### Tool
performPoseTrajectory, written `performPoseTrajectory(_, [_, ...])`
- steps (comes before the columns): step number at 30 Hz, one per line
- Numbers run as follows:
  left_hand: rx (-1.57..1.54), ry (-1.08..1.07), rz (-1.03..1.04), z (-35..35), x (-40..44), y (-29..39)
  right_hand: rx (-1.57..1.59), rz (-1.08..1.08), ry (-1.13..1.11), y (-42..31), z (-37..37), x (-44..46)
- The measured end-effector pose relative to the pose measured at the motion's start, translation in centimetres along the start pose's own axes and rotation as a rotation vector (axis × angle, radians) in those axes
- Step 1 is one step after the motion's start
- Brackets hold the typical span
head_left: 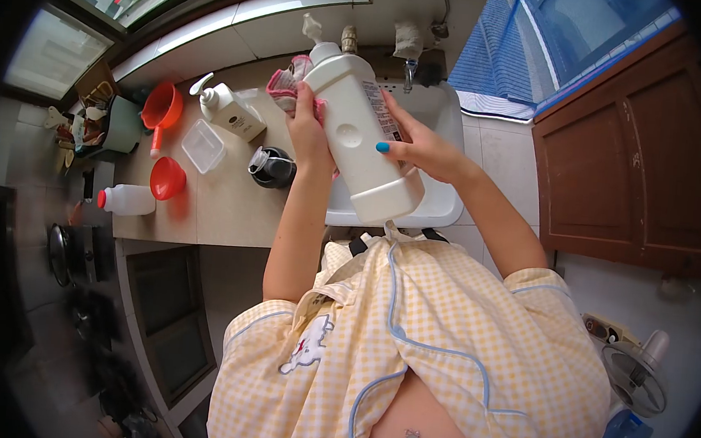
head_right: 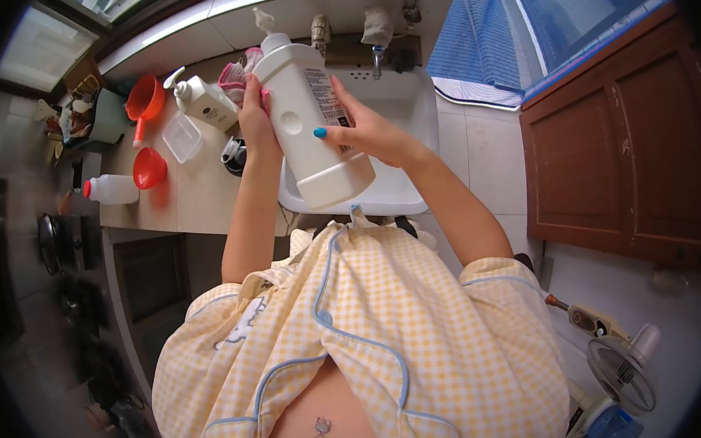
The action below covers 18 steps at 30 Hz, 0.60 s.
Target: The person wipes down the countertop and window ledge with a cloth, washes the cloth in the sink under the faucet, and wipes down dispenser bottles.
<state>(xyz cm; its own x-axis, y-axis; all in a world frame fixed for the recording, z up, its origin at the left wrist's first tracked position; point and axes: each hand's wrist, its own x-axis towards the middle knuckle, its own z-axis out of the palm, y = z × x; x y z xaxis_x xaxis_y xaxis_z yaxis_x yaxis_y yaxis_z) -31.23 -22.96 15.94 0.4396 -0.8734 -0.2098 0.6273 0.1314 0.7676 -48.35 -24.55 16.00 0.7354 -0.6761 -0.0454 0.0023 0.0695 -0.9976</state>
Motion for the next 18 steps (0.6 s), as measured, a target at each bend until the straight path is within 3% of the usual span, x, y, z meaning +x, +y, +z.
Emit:
performPoseTrajectory(1, [0.001,-0.001,-0.001,-0.2,0.1,-0.7,0.001,0.000,0.002,-0.1,0.0,-0.1])
performPoseTrajectory(3, [0.667,-0.187,0.759,0.0,-0.3,-1.7,0.069,0.003,0.096,-0.6,0.2,-0.4])
performPoseTrajectory(5, [1.031,-0.369,0.946,0.1,-1.6,-1.7,0.028,-0.067,0.176,-0.1,-0.1,0.1])
performPoseTrajectory(7, [1.015,-0.626,0.959,0.1,-2.2,-2.2,-0.018,-0.139,0.261,0.5,-0.9,0.6])
performPoseTrajectory(11, [1.025,-0.734,0.917,-0.3,-4.8,-2.9,-0.030,-0.214,0.314,0.4,-2.1,0.2])
performPoseTrajectory(14, [1.021,-0.814,0.798,-1.4,-4.2,-3.3,-0.287,-0.246,0.369,1.3,-1.9,0.0])
performPoseTrajectory(15, [1.027,-0.813,0.804,-0.7,-3.8,-3.5,-0.284,-0.254,0.367,1.9,-1.5,-0.1])
performPoseTrajectory(17, [1.092,-0.448,0.917,1.2,-3.3,-4.0,-0.564,-0.302,0.393,2.4,-0.3,-0.6])
performPoseTrajectory(18, [1.105,-0.468,0.871,1.5,-2.8,-3.8,-0.563,-0.228,0.444,1.8,0.1,-0.8])
